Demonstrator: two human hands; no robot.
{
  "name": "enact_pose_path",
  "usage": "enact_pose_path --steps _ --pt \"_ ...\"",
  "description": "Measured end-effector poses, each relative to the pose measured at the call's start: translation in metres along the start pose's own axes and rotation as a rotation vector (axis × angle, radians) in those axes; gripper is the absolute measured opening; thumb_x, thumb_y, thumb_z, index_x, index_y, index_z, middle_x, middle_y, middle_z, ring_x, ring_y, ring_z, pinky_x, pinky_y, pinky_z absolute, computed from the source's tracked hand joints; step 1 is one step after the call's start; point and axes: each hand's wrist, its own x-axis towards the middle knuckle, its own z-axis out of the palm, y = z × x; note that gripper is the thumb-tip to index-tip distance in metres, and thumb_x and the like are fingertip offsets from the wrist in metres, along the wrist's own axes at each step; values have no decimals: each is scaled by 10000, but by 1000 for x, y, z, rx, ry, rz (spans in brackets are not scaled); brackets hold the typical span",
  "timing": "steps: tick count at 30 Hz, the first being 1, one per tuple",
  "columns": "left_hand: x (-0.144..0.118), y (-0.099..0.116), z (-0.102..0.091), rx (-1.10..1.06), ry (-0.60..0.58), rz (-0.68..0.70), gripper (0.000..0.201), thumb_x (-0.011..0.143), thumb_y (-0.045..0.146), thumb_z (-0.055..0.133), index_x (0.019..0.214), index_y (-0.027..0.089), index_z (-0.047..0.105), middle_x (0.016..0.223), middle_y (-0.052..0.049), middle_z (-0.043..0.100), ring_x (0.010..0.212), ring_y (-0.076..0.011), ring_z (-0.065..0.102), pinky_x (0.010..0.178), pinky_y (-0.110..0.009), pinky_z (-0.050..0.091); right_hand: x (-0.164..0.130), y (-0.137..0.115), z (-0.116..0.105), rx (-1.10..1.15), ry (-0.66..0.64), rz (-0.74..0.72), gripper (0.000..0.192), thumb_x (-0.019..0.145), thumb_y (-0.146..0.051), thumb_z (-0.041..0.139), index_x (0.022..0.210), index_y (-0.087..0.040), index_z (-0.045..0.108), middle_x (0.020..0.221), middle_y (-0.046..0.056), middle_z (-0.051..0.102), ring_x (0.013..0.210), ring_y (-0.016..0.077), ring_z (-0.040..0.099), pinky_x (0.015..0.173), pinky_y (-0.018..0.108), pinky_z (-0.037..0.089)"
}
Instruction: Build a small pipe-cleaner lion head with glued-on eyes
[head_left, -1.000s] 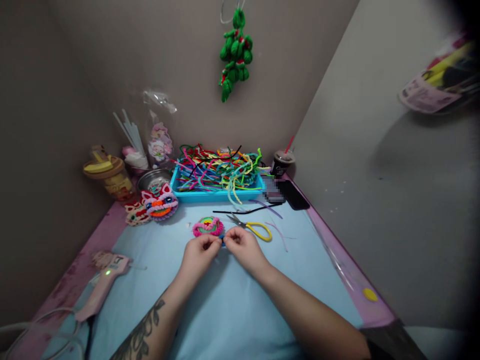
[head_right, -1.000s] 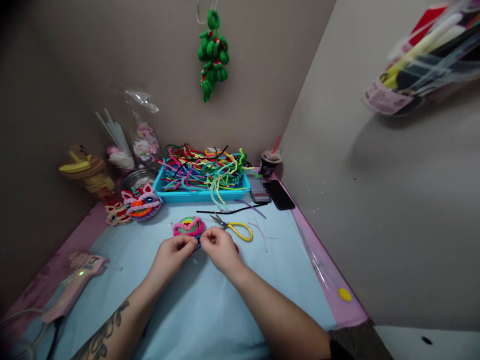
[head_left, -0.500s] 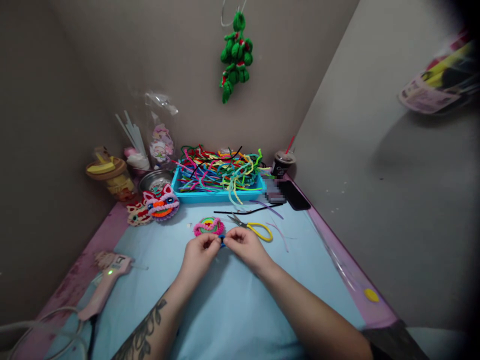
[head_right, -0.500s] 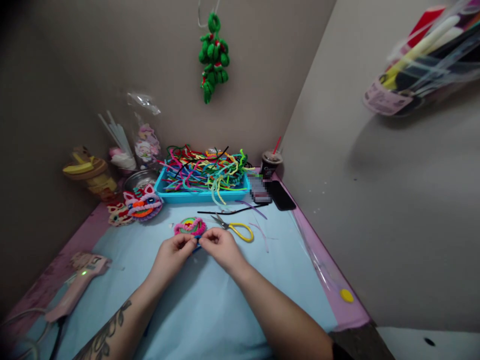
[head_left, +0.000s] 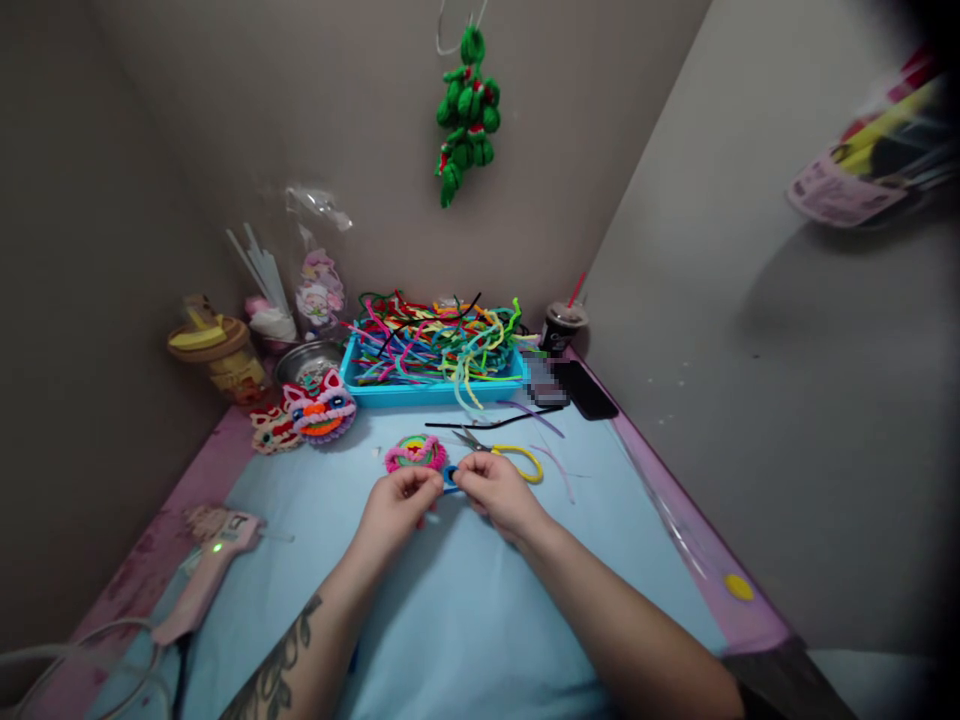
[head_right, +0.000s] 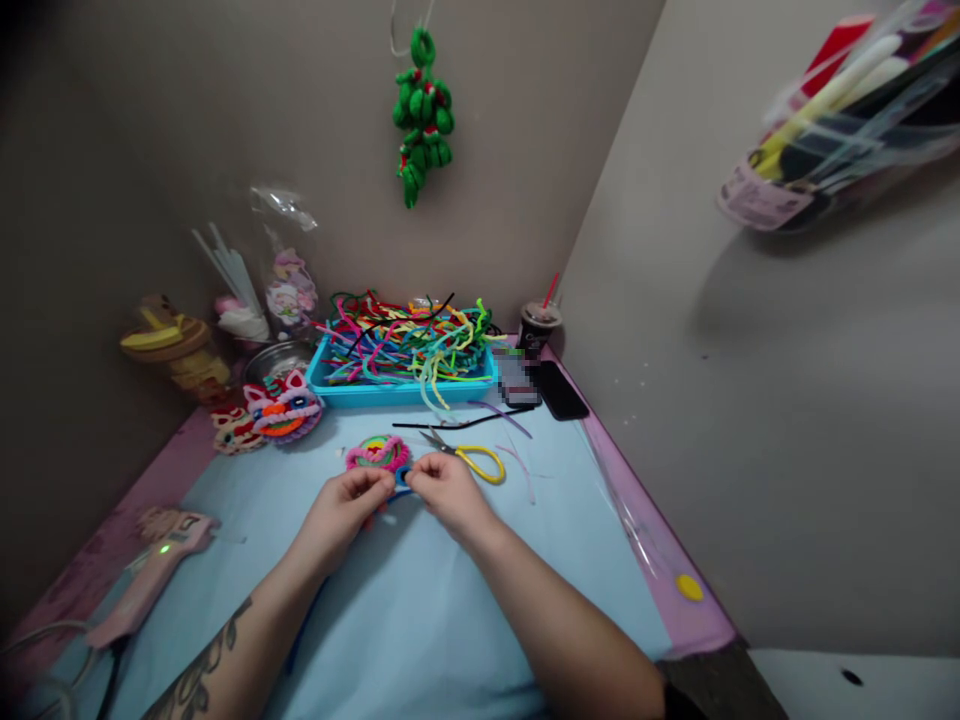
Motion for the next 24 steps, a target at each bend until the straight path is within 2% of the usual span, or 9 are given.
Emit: enact_pose_path --steps 8,15,19,24 --pt "3 -6 2 83 11 82 283 666 419 620 610 144 589 462 57 451 418 -71 354 428 -198 248 0 9 5 -80 36 -66 203 660 -311 655 621 -183 503 426 -96 376 369 43 273 380 196 185" --pt "0 -3 -1 32 79 92 286 712 430 606 683 146 592 476 63 427 414 -67 331 414 -197 236 -3 3 8 179 6 5 287 630 -414 698 674 -164 565 483 -78 421 385 38 260 360 188 148" --pt "1 -4 -1 7 90 107 287 719 430 611 704 144 602 477 62 425 404 -64 328 403 -194 221 -2 5 8 187 6 -8 321 600 -422 738 678 -161 568 517 -72 455 382 30 275 358 184 150" --pt "4 -9 3 28 79 144 285 691 426 633 663 144 600 491 56 461 433 -72 370 424 -190 265 -1 7 11 208 46 -22 281 602 -376 726 643 -163 547 469 -87 418 366 27 264 358 182 156"
